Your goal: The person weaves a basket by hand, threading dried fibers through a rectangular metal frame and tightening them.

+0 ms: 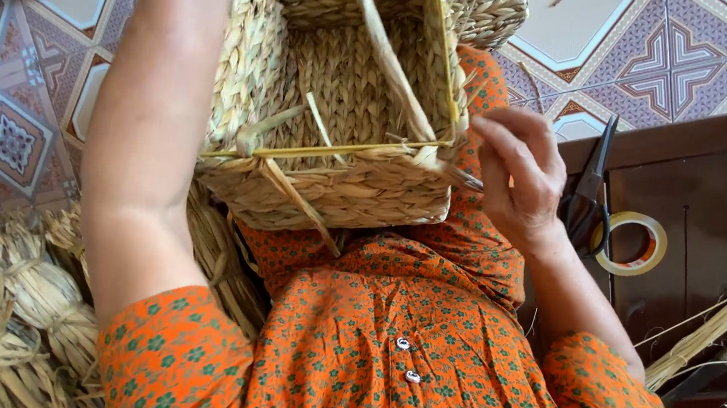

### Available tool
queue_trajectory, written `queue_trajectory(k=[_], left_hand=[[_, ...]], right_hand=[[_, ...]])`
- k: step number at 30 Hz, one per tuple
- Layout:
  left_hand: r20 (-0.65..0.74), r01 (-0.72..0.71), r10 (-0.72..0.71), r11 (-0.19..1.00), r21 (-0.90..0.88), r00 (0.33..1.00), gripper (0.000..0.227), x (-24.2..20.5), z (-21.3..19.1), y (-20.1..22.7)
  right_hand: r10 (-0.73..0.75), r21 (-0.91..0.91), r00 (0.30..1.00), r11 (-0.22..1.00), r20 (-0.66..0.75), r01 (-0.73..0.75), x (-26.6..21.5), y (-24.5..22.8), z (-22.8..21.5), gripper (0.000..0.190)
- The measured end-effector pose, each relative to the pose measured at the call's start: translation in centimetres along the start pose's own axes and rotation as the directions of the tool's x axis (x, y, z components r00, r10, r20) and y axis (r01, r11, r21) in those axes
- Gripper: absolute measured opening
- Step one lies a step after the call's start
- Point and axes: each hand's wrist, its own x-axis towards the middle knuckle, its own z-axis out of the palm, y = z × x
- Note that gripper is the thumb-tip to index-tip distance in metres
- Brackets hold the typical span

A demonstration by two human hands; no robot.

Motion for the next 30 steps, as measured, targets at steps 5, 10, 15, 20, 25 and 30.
queue_trajectory(k=[5, 10, 15, 20, 25, 30], left_hand=[[0.077, 0.011, 0.003, 0.984, -0.178, 0.997, 0.012, -0.7, -1.2, 1.9], [0.271, 0.197, -0.087, 0.891, -0.409, 0.959, 0.013, -2.4, 1.7, 3.8], [0.484, 0.429, -0.183, 0.774, -0.466, 0.856, 0.013, -3.2, 4.9, 5.1], [0.534, 0.525, -0.265, 0.738, -0.423, 0.803, 0.013, -3.1, 8.4, 4.9], [0.511, 0.536, -0.209, 0.528, -0.659, 0.834, 0.013, -3.3, 9.9, 3.6], [0.425, 0.491, -0.279, 0.671, -0.555, 0.861, 0.022, -2.9, 10.9, 3.7]], right_hand=[[-0.127, -0.07, 0.987, 0.989, 0.094, 0.134, 0.9, 1.1, 0.0, 0.036], [-0.175, -0.217, 0.975, 0.955, 0.14, 0.202, 0.5, 1.7, 0.1, 0.047], [-0.176, -0.203, 0.977, 0.959, 0.116, 0.197, 0.2, 2.2, 0.7, 0.045], [-0.097, -0.082, 0.988, 0.991, 0.118, 0.107, 0.0, 2.3, 0.6, 0.036], [0.002, 0.067, 0.989, 0.998, 0.15, -0.012, 0.7, 2.6, 0.3, 0.02], [0.108, 0.101, 0.978, 0.987, 0.18, -0.128, 1.7, 1.9, 0.0, 0.022]])
